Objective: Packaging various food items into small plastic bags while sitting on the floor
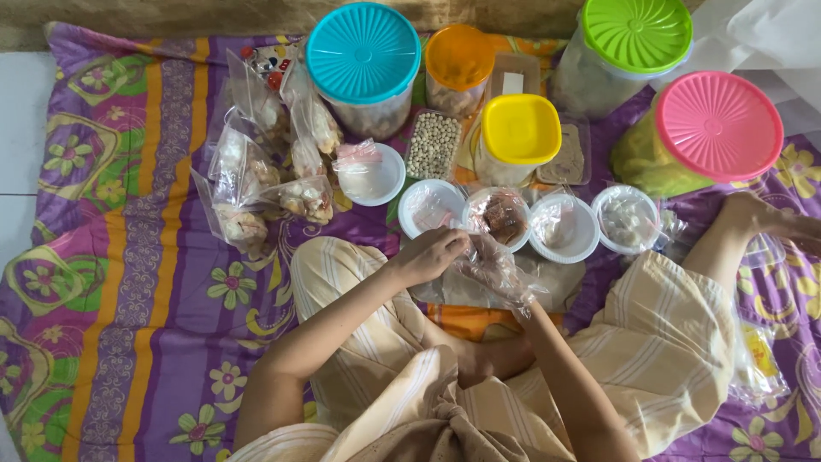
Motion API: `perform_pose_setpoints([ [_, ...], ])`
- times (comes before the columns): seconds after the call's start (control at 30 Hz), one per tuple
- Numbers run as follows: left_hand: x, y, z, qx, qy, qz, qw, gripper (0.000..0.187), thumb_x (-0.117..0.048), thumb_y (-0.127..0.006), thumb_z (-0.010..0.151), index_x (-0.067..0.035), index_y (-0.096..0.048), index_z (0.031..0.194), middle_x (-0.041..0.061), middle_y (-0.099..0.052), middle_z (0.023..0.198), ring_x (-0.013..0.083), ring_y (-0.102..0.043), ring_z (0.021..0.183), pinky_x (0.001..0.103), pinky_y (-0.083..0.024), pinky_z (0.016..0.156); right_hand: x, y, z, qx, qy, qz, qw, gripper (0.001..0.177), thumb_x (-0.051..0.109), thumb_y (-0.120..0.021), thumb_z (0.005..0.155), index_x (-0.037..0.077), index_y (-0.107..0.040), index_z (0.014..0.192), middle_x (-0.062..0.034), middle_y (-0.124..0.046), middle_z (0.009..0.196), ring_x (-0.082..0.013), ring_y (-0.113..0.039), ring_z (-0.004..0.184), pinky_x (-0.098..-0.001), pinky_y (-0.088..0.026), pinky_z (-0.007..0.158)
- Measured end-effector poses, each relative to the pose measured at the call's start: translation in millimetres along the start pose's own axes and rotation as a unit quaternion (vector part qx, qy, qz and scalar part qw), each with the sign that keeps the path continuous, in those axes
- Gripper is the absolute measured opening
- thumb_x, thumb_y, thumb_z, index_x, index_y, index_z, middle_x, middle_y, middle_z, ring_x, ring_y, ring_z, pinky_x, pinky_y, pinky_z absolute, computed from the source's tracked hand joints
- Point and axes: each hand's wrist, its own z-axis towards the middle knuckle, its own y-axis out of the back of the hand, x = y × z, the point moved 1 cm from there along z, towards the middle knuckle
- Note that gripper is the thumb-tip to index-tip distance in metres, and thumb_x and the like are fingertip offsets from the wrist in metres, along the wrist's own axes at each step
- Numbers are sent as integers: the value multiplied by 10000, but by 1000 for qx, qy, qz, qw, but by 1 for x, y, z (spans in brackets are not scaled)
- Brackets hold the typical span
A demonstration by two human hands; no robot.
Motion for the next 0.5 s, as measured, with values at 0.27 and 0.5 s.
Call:
perform_pose_setpoints([
  [0.27, 13, -24, -8, 3, -7, 0, 1000, 126, -57, -600, 924, -73, -574, 1046, 108, -579, 1122, 324, -667, 885, 405, -575, 649, 95, -41, 20, -140, -218, -103, 960, 461, 184, -847, 771, 1, -711, 1171, -231, -709, 914, -313, -700, 941, -375, -575, 839],
  [0.5, 10, -13, 1, 12, 15, -33, 999, 135, -62, -572, 952, -55, -579, 1086, 98, -560, 1148, 304, -663, 1003, 350, -587, 760, -49, -11, 32, -90, -85, -49, 991, 391, 326, -872, 829, 111, -720, 1119, -110, -728, 951, -215, -692, 943, -356, -565, 771],
])
